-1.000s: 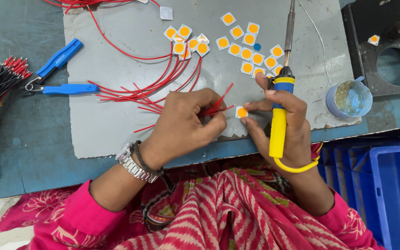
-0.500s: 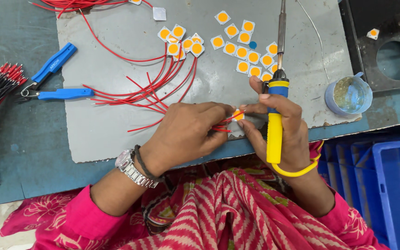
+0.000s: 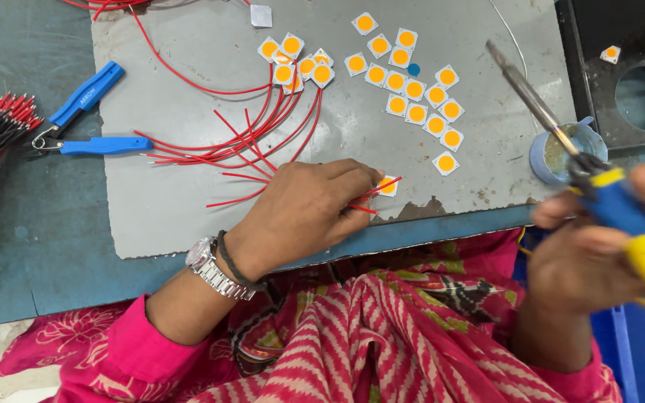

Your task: The person applies flux to red wires and then uses a soldering iron to attach the wires to small square LED modules on a workbench. The person handles the wires and LEDs one at a time, placing finished units aside.

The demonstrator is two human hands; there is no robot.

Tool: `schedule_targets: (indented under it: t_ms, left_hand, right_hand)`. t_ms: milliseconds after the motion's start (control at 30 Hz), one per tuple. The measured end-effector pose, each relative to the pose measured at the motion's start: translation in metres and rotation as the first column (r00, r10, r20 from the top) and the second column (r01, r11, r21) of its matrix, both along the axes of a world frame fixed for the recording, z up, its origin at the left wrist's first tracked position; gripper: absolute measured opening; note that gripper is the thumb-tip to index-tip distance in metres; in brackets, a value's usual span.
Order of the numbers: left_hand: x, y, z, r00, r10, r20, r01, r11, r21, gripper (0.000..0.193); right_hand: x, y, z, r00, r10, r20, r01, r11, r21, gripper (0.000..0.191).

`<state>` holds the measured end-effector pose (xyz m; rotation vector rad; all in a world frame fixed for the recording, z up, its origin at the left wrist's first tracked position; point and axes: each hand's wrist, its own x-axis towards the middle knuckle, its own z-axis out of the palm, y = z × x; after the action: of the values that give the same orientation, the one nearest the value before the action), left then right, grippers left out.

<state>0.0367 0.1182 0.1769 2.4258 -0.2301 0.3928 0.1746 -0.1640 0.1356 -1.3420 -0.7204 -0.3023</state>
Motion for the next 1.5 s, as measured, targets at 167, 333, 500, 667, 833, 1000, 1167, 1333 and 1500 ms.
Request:
schedule_targets:
  t_ms: [167,333,500,667,833,1000,1167,1333,1500]
  left_hand:
    - [0.002,0.001,0.001,1.000,-0.014,-0.028,0.014,1.000,0.015,0.031]
    - [0.003,-0.001,0.000,0.998,-0.004,-0.064,0.006,1.000,0.026,0.031]
    - [0.004,0.000,0.000,0.998,-0.003,-0.056,0.004,1.000,0.028,0.032]
    - [0.005,-0.002,-0.001,0.999,0.007,-0.042,-0.006,0.999,0.035,0.033]
    - [0.006,-0.003,-0.001,0.999,0.007,-0.040,-0.006,1.000,0.027,0.033]
    - [0.006,-0.003,0.000,0.998,0.007,-0.055,-0.006,1.000,0.021,0.034]
    - [0.007,-0.003,0.003,0.998,0.007,-0.062,-0.005,0.999,0.032,0.031]
    - [0.008,-0.001,0.004,0.998,0.001,-0.068,0.001,0.999,0.038,0.028]
    - [0.008,-0.002,0.005,0.997,0.000,-0.082,0.003,0.999,0.036,0.027]
  right_hand:
    - [0.008,-0.033,-0.009,0.996,0.019,-0.092,-0.012,0.997,0.081,0.025]
    - [0.006,-0.036,-0.001,0.991,0.071,-0.117,-0.064,0.996,0.066,0.022]
    - [-0.006,-0.019,0.016,0.994,0.097,-0.053,-0.103,0.987,-0.123,0.023]
    - [-0.012,-0.007,0.031,0.991,0.132,-0.034,-0.136,0.963,-0.231,0.023]
    - [-0.016,-0.006,0.040,0.994,0.104,-0.037,-0.111,0.932,-0.346,0.021]
    - [-0.011,-0.003,0.050,0.991,0.131,-0.030,-0.132,0.907,-0.400,0.019]
    - [-0.013,0.004,0.065,0.988,0.152,-0.004,-0.136,0.869,-0.476,0.017]
    - [-0.017,0.018,0.084,0.986,0.164,0.011,-0.132,0.828,-0.545,0.015]
    - [-0.013,0.024,0.090,0.976,0.210,0.056,-0.138,0.796,-0.589,0.014]
